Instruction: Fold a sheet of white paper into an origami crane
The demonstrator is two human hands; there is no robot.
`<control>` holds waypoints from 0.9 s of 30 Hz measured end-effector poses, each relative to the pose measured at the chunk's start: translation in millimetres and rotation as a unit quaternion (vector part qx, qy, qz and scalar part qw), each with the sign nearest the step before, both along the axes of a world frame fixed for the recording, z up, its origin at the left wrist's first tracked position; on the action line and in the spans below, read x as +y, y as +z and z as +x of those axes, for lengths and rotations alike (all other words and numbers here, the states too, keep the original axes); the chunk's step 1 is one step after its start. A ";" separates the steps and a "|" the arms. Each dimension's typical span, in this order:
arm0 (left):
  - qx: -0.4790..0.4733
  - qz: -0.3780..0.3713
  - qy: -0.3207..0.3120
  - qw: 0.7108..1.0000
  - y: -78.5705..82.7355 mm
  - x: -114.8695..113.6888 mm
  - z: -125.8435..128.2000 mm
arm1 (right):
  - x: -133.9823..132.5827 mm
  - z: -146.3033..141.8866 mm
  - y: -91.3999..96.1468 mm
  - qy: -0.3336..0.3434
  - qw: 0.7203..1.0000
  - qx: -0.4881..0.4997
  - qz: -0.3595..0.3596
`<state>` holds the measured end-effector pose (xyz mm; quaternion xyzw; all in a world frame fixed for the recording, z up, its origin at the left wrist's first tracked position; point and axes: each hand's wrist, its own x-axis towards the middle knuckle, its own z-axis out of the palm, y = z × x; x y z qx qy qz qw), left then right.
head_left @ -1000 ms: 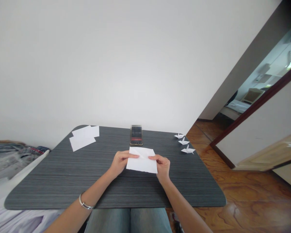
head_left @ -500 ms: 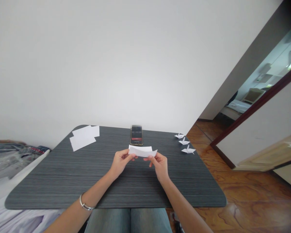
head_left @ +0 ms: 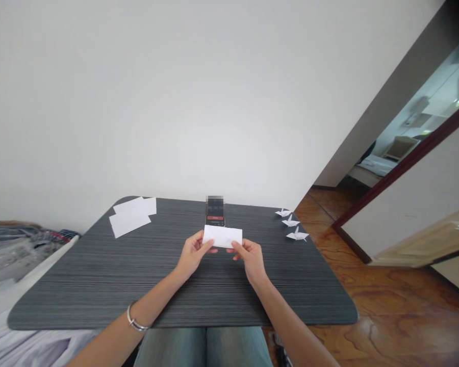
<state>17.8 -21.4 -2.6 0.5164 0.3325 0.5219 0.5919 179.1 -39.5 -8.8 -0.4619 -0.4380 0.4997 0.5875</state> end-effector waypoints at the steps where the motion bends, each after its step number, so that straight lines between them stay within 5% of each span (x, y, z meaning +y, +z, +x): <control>1: -0.003 -0.005 -0.002 1.000 0.6 -0.3 0.1 | 0.1 0.2 -0.1 0.000 1.000 0.002 -0.002; 27: 0.017 -0.089 0.022 0.996 2.3 -2.0 4.5 | 0.9 -1.7 -6.8 0.007 1.000 -0.005 -0.009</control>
